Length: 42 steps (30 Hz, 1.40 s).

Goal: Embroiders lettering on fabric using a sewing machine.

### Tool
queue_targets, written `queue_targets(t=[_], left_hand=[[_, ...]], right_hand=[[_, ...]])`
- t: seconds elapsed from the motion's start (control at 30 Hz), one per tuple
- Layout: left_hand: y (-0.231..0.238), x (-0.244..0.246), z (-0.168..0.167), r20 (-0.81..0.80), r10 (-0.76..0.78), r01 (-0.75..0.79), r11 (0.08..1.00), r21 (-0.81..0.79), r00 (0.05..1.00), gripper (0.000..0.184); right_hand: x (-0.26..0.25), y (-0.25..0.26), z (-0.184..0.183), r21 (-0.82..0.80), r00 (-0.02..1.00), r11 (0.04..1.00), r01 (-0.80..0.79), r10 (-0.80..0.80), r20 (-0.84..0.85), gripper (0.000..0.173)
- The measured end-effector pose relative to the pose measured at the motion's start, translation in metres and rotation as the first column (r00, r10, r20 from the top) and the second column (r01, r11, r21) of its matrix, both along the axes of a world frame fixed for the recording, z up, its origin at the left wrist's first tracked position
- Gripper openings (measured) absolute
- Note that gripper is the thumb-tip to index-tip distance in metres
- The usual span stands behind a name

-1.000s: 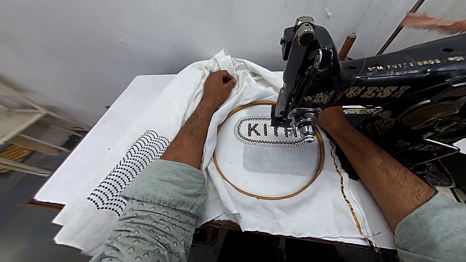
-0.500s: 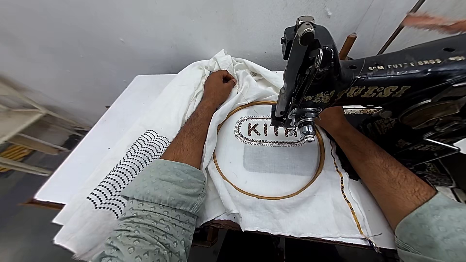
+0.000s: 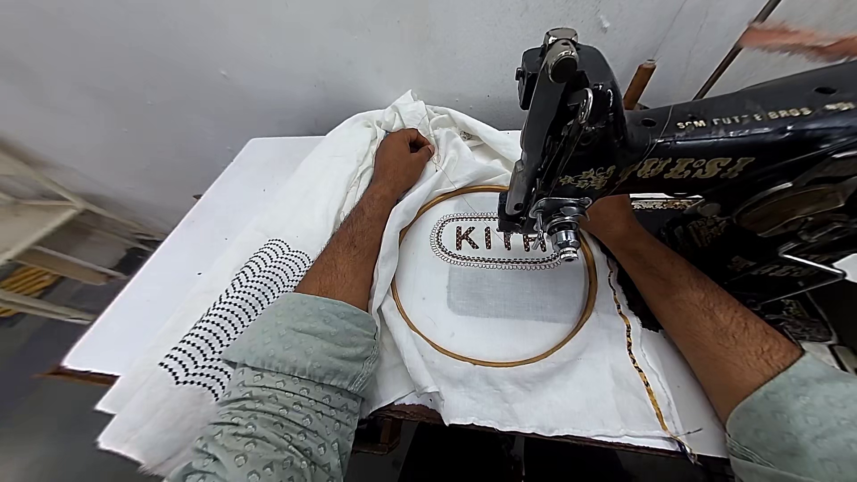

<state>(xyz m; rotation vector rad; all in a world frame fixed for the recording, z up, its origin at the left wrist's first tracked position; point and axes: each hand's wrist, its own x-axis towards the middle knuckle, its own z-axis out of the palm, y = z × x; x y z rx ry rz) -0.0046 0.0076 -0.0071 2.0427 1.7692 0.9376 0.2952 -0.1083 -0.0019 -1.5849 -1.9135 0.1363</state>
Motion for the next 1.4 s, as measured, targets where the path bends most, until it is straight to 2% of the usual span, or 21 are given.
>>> queue_targets(t=[0.2, 0.3, 0.53, 0.7, 0.83, 1.03, 1.2, 1.4], left_hand=[[-0.001, 0.001, 0.001, -0.005, 0.005, -0.005, 1.0, -0.006, 1.0, 0.023], [0.0, 0.0, 0.0, 0.0, -0.003, 0.003, 1.0, -0.004, 1.0, 0.024], [0.001, 0.0, 0.0, -0.006, 0.0, 0.0, 1.0, -0.009, 1.0, 0.023], [0.001, 0.0, 0.0, -0.01, 0.0, 0.0, 1.0, -0.007, 1.0, 0.023], [0.001, 0.0, 0.0, -0.009, 0.001, -0.001, 1.0, -0.007, 1.0, 0.023], [0.001, 0.0, 0.001, -0.012, -0.004, 0.004, 1.0, -0.009, 1.0, 0.024], [0.001, -0.001, 0.0, -0.014, -0.007, 0.007, 1.0, -0.004, 1.0, 0.024], [0.0, 0.0, 0.001, -0.015, -0.005, 0.005, 1.0, -0.004, 1.0, 0.023]], right_hand=[[-0.003, -0.004, 0.006, -0.045, 0.999, 0.999, 0.026, -0.025, 0.038, 0.033], [0.0, 0.0, -0.001, 0.023, 1.0, 1.0, 0.002, -0.003, 0.018, 0.034], [0.002, 0.004, -0.004, 0.052, 1.0, 0.999, 0.0, 0.001, -0.019, 0.036], [-0.002, -0.002, 0.003, -0.021, 0.999, 1.0, 0.019, -0.019, 0.033, 0.035], [0.0, 0.001, -0.001, 0.023, 1.0, 1.0, 0.0, -0.001, 0.031, 0.035], [-0.002, -0.002, 0.006, -0.053, 0.997, 0.998, 0.021, -0.017, 0.073, 0.035], [-0.001, 0.002, -0.001, 0.035, 0.999, 0.999, 0.003, -0.005, 0.044, 0.035], [-0.001, 0.001, 0.0, -0.004, 1.0, 1.0, 0.009, -0.009, 0.029, 0.036]])
